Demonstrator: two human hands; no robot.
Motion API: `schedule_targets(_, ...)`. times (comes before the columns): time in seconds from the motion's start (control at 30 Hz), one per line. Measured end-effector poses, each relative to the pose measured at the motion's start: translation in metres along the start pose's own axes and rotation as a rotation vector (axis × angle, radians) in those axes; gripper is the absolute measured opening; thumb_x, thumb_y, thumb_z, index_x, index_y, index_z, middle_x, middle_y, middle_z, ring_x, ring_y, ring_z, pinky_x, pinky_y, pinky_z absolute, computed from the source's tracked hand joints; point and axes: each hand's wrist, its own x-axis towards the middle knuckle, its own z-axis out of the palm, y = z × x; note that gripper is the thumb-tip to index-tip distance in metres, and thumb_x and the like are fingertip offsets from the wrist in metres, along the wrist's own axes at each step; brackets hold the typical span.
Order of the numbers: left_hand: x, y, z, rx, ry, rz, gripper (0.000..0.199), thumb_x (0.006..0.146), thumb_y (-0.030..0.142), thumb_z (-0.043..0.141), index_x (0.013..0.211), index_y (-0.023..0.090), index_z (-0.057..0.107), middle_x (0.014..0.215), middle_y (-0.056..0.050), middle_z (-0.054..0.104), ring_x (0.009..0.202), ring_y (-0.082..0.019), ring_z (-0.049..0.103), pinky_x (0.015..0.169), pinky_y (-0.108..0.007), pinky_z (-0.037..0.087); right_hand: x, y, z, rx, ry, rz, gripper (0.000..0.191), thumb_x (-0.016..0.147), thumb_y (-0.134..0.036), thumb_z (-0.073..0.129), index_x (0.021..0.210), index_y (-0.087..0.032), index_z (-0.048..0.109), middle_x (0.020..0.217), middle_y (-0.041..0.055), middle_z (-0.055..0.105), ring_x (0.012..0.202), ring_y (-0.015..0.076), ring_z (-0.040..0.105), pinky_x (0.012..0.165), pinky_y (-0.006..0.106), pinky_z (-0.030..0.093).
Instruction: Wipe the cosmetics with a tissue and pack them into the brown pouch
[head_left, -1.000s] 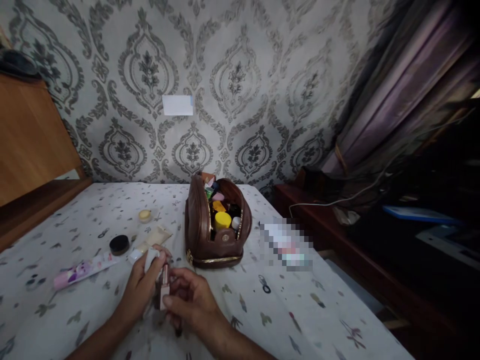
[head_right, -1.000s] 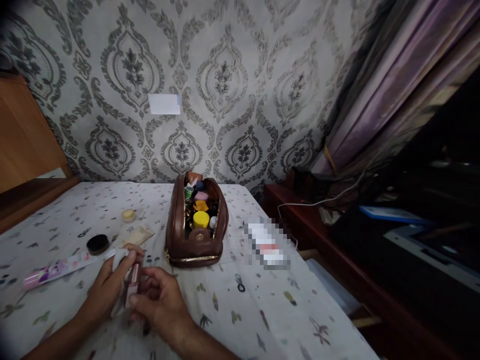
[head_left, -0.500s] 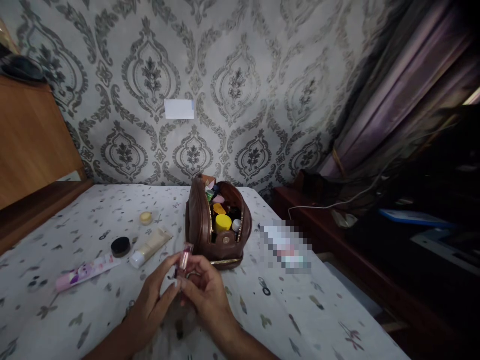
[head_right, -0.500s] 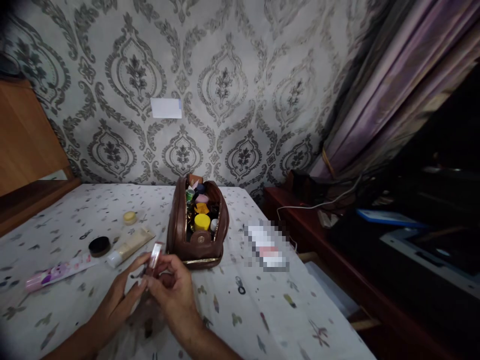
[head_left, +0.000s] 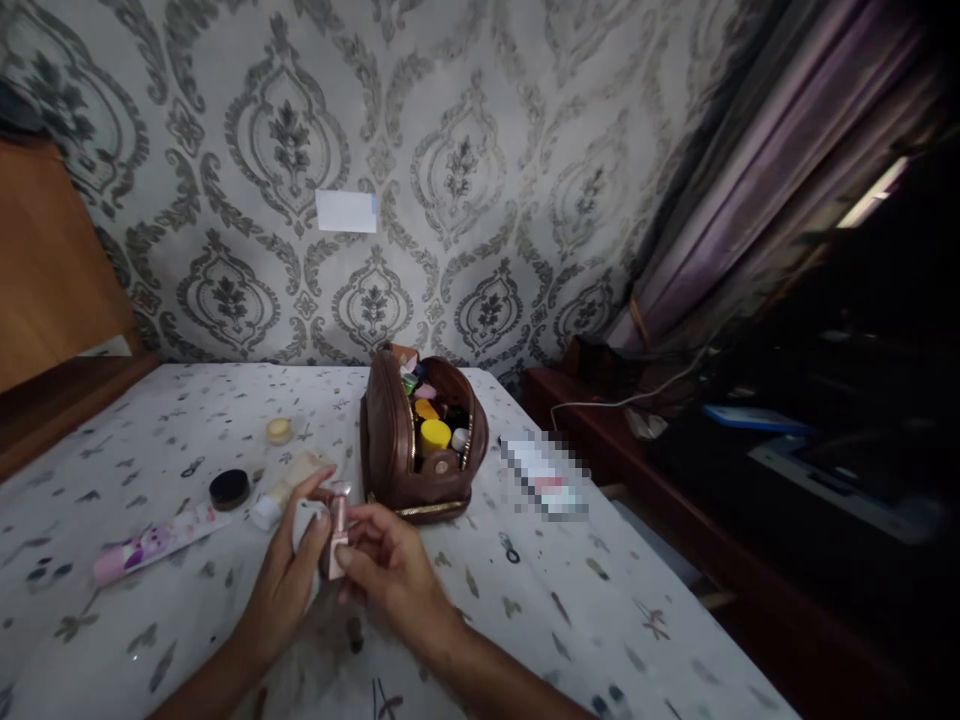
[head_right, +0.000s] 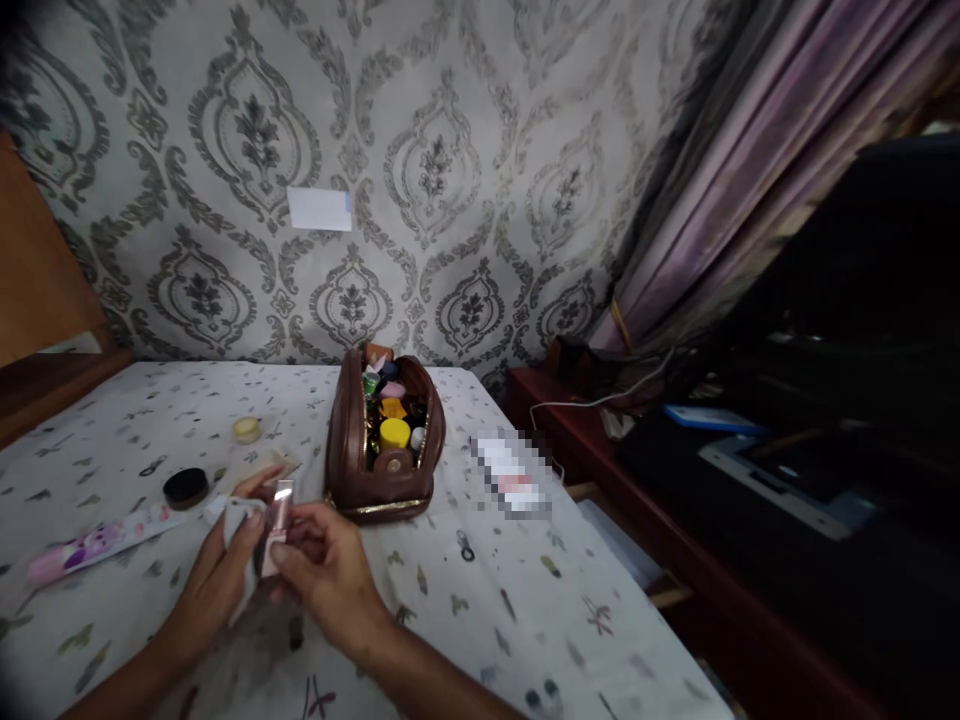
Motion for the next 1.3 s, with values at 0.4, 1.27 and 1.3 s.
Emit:
schedule_targets(0.4,0.008,0.007,-0.006,0.064,-0.022,0.074,0.061,0.086,0.069,0.043,0.113,0.022,0.07,0.114,-0.01,0.071,0.122,-0.03,0.058,0.111,-0.041,0.042,0.009,0.016,0.012,-0.09,0.112,-0.057,0.046,0.064,-0.057,0.083,0.084,-0.018,0.066,0.077,-0.0024,0.055,0.068,0.011,0.048,0.06,0.022,0.039)
schedule_targets(1.27,0.023,0.008,-0.009,-0.234,-0.229,-0.183,0.036,0.077,0.052,0.069,0.085,0.017,0.065,0.068,0.002,0.059,0.061,-0.011,0.053,0.057,-0.02,0.041,0.01,0.032,-0.019,-0.466,0.116,-0.296,0.039,0.083,-0.023,0.066,0.122,-0.024,0.067,0.109,0.0048,0.068,0.097,0.0195,0.06,0.09,0.034,0.048)
schedule_targets(1.3,0.023,0.009,-0.009,-0.244,-0.25,-0.184,0.036,0.078,0.052,0.069,0.087,0.017,0.065,0.066,0.003,0.058,0.059,-0.01,0.052,0.055,-0.019,0.04,0.01,0.032,-0.021,-0.511,0.128,-0.311,0.039,0.084,-0.023,0.065,0.123,-0.024,0.067,0.108,0.0052,0.067,0.096,0.0194,0.06,0.089,0.034,0.048)
